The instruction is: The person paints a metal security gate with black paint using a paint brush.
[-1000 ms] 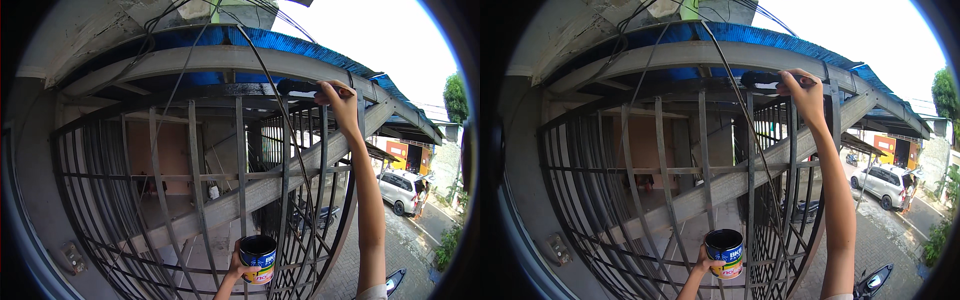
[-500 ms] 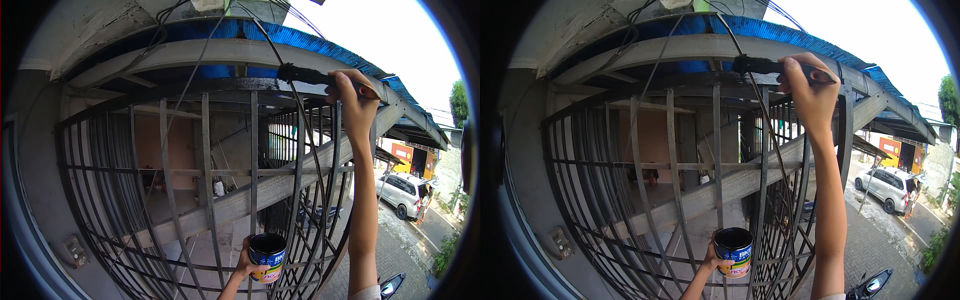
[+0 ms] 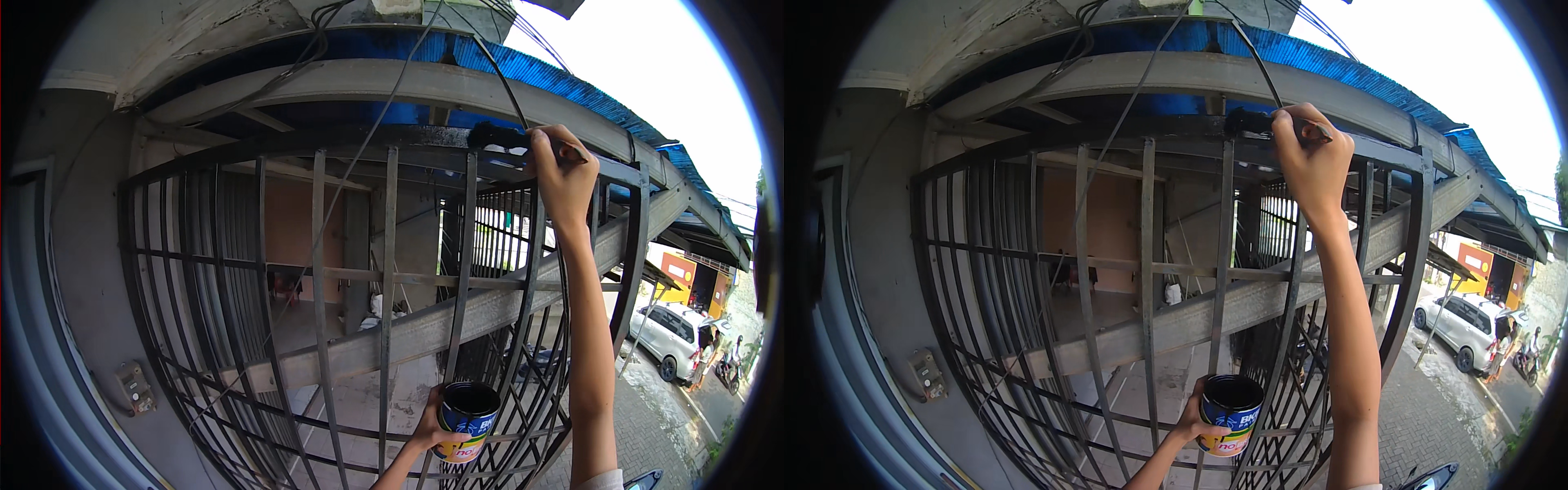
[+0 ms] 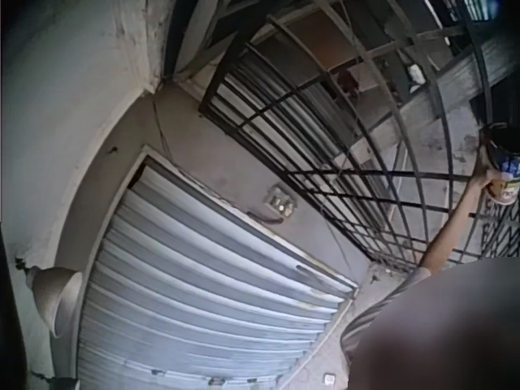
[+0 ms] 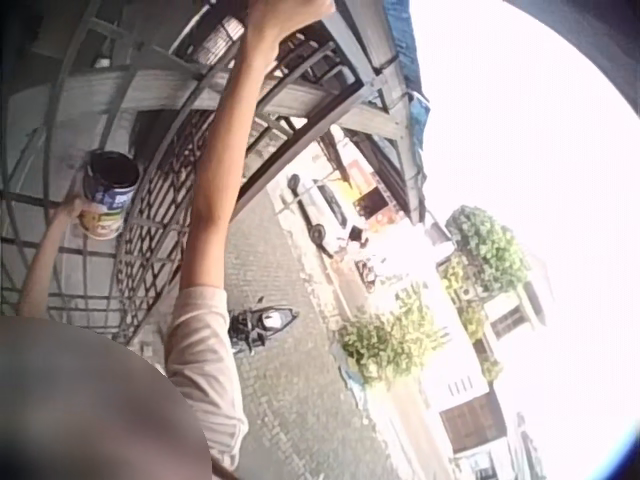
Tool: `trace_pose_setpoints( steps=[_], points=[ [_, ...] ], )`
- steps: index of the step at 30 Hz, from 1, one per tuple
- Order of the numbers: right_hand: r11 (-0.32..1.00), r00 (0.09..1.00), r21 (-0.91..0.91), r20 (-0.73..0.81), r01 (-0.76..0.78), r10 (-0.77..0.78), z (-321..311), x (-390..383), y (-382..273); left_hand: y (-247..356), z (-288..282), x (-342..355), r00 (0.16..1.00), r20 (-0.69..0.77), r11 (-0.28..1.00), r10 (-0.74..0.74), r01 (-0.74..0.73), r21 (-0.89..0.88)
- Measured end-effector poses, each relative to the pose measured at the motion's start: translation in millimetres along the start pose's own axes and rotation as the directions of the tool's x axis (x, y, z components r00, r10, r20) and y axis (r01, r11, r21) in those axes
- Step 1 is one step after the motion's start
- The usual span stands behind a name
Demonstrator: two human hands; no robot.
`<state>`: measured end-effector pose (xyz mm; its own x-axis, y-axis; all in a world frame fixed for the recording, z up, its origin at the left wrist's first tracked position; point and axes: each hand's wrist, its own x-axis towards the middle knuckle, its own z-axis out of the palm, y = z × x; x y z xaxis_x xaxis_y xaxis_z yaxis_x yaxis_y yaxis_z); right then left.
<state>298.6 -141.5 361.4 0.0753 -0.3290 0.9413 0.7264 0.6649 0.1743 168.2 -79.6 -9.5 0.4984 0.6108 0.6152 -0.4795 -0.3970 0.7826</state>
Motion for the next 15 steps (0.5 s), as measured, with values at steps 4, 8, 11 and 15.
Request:
trace_pose_setpoints(
  steps=[4,8,11,15],
  points=[
    [0.993,0.999,-0.118,0.051,0.015,-0.009,4.4,1.5,4.0,-2.0,-1.7,0.0,1.0,0.015,1.0,-0.009,0.008,0.009],
    [0.938,0.99,-0.319,0.058,0.137,-0.125,6.4,7.1,-23.9,2.1,3.3,0.2,1.0,-0.005,1.0,-0.001,0.001,0.01],
    [0.87,0.93,-0.337,0.207,0.359,-0.304,44.5,-4.8,-35.4,0.8,2.6,0.3,1.0,-0.007,1.0,-0.009,0.009,0.002],
    [0.947,0.948,-0.145,0.186,0.285,-0.257,73.3,-11.5,-41.3,-3.7,0.5,0.9,1.0,-0.003,0.999,-0.008,0.008,-0.031]
  ],
)
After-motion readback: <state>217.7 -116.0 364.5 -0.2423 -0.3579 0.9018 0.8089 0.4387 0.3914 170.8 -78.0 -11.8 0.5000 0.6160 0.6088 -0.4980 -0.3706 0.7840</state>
